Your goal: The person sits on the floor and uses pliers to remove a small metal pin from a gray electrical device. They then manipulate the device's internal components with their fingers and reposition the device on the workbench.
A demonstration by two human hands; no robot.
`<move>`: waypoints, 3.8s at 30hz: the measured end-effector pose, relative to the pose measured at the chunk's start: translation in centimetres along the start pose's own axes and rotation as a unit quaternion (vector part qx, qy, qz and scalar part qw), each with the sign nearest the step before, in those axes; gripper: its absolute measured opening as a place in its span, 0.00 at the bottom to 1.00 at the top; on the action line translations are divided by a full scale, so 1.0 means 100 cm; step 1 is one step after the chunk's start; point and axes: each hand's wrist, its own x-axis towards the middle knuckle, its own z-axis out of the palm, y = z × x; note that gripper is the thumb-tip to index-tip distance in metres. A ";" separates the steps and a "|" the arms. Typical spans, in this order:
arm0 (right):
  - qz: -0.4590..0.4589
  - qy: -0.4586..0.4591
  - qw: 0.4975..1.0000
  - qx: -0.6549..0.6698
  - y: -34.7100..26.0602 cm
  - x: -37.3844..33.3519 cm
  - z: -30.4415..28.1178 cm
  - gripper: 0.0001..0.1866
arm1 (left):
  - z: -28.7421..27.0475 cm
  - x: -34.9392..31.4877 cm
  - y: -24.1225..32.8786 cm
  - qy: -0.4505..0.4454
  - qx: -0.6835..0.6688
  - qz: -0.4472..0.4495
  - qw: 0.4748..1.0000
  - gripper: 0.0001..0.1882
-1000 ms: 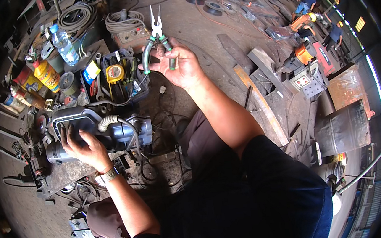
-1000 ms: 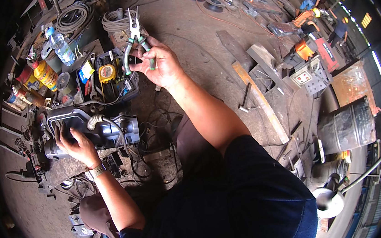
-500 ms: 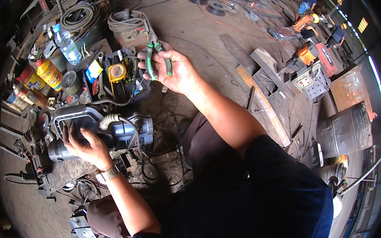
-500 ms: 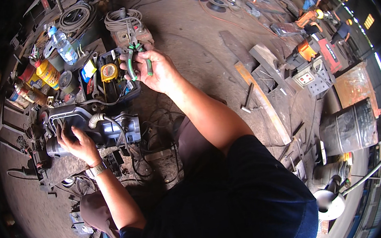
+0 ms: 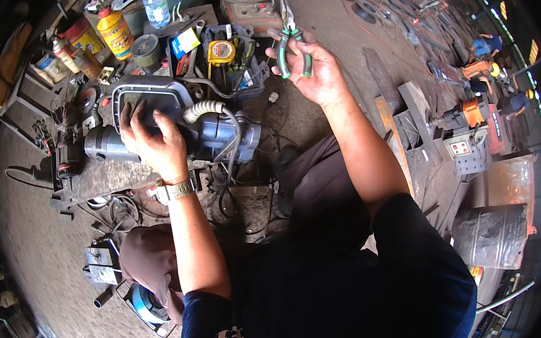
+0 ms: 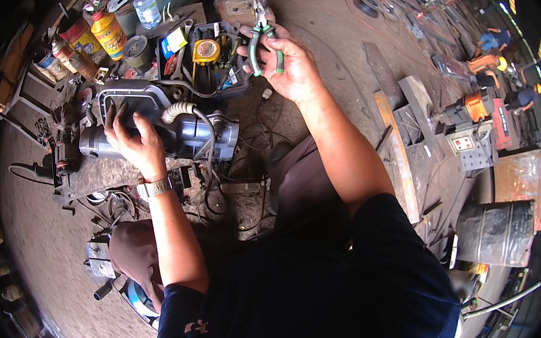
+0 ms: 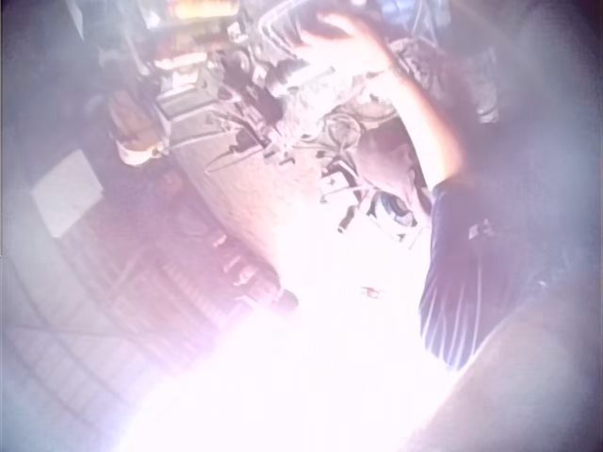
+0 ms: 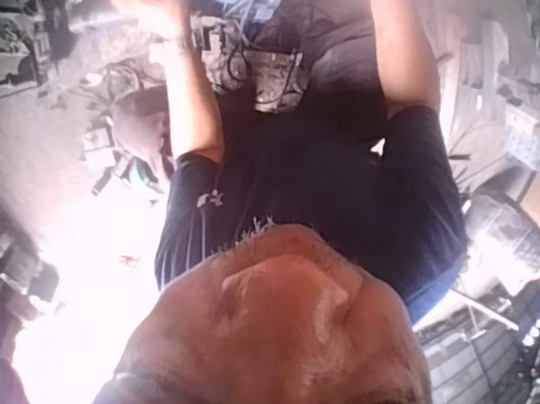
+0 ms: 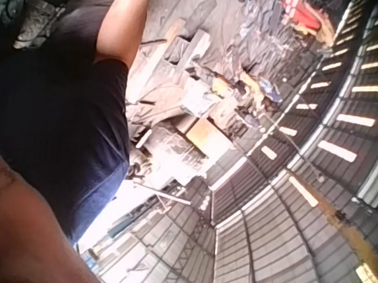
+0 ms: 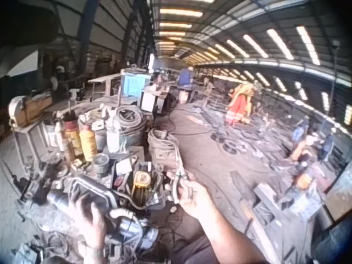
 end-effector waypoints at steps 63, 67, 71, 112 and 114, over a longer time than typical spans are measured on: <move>-0.084 0.123 0.982 0.115 -0.019 -0.119 -0.054 0.13 | 0.002 0.001 -0.011 -0.001 -0.009 0.047 0.999 0.16; -0.058 0.179 0.979 0.079 -0.020 -0.115 -0.049 0.09 | 0.003 0.000 -0.010 0.000 -0.010 0.040 0.999 0.16; -0.056 0.172 0.980 0.080 -0.018 -0.115 -0.053 0.10 | 0.004 0.000 -0.011 -0.001 -0.008 0.039 0.999 0.16; 0.004 0.160 0.987 0.009 -0.003 -0.114 -0.025 0.30 | 0.001 0.000 -0.014 -0.005 0.011 0.052 0.999 0.17; 0.012 0.131 0.991 0.006 -0.004 -0.115 -0.028 0.29 | 0.001 0.000 -0.014 -0.005 0.008 0.043 0.999 0.17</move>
